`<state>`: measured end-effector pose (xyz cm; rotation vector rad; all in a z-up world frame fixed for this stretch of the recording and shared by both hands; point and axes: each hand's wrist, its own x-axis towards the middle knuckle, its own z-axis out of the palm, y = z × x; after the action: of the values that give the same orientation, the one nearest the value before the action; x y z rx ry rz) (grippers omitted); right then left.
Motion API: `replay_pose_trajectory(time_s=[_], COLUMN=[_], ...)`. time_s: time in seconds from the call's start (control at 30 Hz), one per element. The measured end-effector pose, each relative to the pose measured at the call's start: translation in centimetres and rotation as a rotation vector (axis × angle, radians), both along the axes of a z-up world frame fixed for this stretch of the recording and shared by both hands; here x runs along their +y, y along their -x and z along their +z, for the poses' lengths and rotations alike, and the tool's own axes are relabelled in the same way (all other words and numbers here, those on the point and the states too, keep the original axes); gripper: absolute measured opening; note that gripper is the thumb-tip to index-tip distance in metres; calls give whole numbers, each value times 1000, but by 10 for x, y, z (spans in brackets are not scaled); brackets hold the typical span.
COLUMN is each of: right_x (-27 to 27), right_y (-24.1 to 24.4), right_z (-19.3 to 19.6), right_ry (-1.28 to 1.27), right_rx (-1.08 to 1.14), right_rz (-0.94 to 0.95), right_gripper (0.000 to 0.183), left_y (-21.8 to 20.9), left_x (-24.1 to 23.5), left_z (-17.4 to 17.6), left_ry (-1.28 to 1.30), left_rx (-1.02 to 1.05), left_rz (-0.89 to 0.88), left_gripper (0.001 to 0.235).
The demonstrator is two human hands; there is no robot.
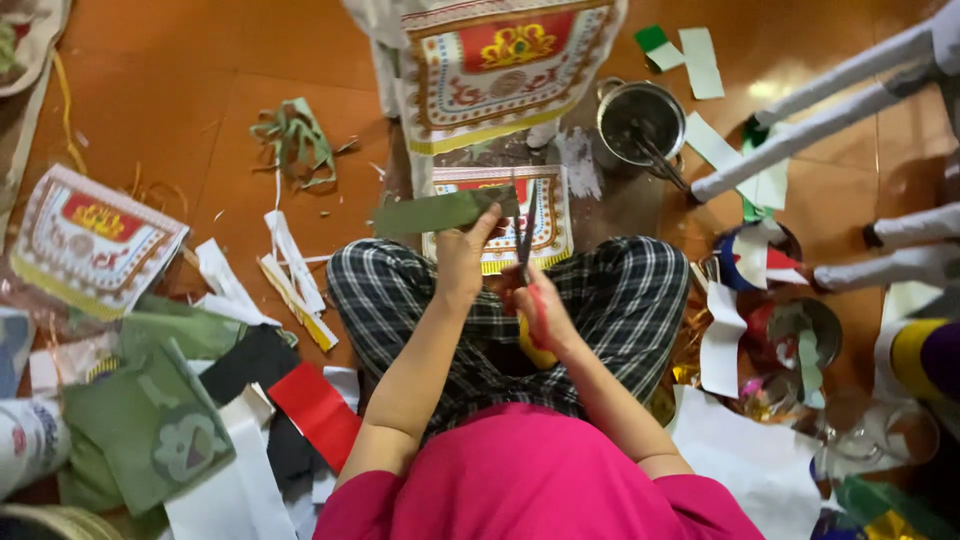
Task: Decorate a paper-mache horse by cutting and gluing paper strips.
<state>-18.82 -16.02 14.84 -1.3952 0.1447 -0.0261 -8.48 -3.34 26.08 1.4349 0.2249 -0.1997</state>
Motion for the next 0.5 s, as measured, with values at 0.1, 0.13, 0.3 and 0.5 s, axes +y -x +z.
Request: replay_pose_trajectory(time_s=[0.1, 0.13, 0.3, 0.5], right_x=[26, 31, 40, 41], right_y=[3, 3, -1, 8], right_z=[24, 38, 38, 38], right_ry=[89, 118, 73, 141], right_rx=[-167, -204, -271, -309], right_rz=[109, 89, -14, -96], right_gripper=[43, 55, 68, 30], left_y=[12, 14, 37, 39], left_x=[-2, -2, -5, -13], left_z=[-16, -22, -33, -49], left_ry=[3, 16, 82, 111], left_rx=[18, 4, -40, -75], left_rz=[103, 114, 142, 195], left_gripper=[46, 45, 41, 51])
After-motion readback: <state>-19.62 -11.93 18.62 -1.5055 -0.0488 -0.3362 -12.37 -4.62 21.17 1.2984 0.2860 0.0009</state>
